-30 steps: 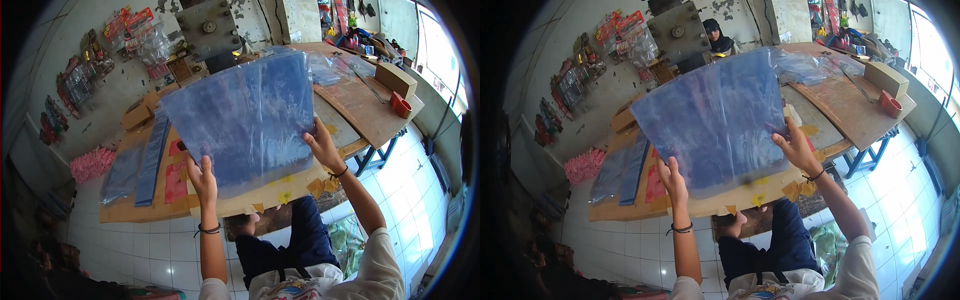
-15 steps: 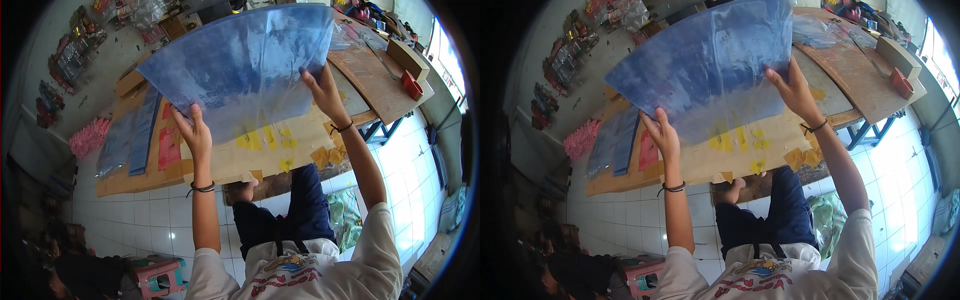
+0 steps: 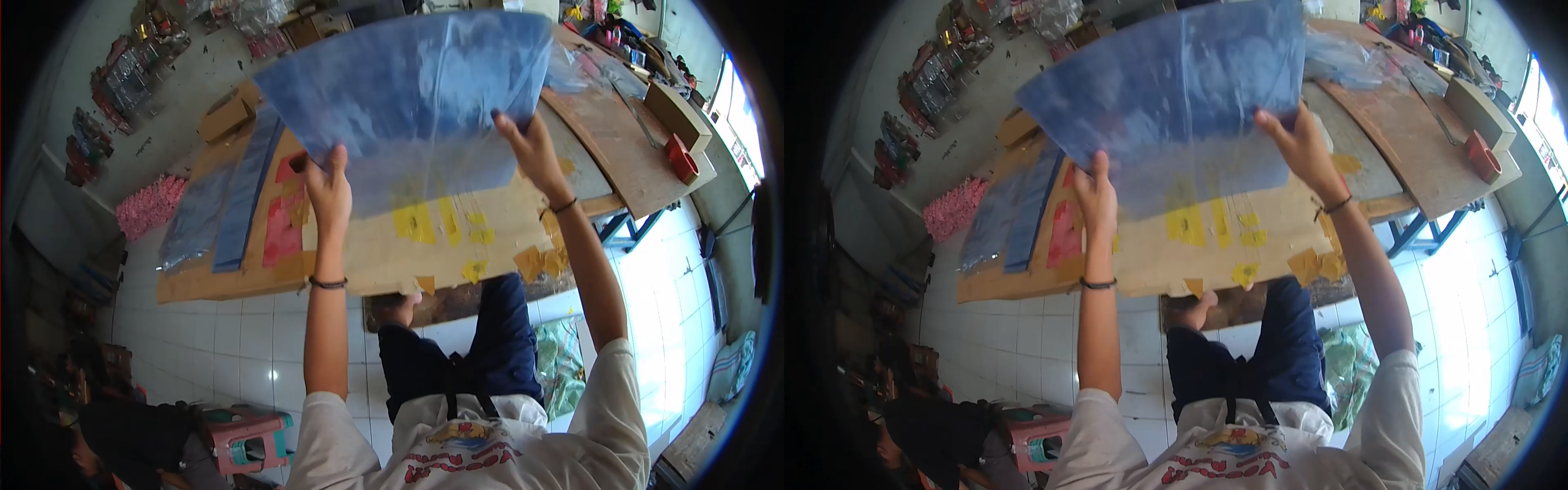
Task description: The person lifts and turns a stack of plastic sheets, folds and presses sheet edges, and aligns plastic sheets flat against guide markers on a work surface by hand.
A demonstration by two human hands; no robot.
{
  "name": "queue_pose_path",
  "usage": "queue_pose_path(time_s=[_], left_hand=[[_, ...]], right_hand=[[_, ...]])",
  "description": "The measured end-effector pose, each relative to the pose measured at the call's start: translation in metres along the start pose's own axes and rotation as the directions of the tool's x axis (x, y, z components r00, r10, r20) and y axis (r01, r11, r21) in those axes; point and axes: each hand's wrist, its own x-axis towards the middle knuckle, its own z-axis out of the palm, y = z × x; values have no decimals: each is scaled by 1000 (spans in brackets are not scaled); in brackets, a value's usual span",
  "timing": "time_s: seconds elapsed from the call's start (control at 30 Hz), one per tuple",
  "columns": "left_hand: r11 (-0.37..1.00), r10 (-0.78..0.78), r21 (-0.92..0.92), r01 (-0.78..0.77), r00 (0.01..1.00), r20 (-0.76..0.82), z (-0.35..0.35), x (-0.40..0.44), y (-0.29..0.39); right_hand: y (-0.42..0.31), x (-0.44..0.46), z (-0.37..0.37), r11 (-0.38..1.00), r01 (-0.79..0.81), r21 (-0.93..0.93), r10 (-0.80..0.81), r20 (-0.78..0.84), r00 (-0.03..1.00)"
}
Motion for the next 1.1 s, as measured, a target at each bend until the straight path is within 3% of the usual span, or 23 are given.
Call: queue_pose_path(time_s=[0.03, 0.13, 0.27, 0.37, 0.47, 0.63, 0.9, 1.1], left_hand=[[996, 24, -90, -19, 998, 58, 0, 4, -14], [1000, 4, 4, -4, 999, 40, -3, 0, -19], [996, 31, -86, -26, 998, 52, 3, 3, -15], [996, -2, -92, 7, 998, 56, 4, 3, -17], [997, 12, -82, -13, 1000, -7, 9, 1, -19], [997, 3, -76, -6, 999, -34, 13, 3, -32], [995, 6, -100, -9, 999, -32, 12, 1, -39], [999, -42, -21, 42, 999, -12, 6, -2, -56]], right_hand=[[6, -3, 2, 998, 43, -52, -44, -30, 999], [5, -2, 2, 1000, 5, -25, -5, -7, 1000], [-26, 13, 0, 1000, 16, 0, -16, -42, 999], [-53, 32, 8, 992, 17, 125, -5, -89, 996], [-36, 42, 14, 995, 5, 96, 10, -156, 988], [-31, 47, 21, 991, 111, 78, -90, -241, 966], [-31, 45, 21, 987, 78, 138, -47, -213, 976], [-26, 42, 22, 998, 19, 58, -6, -226, 974]])
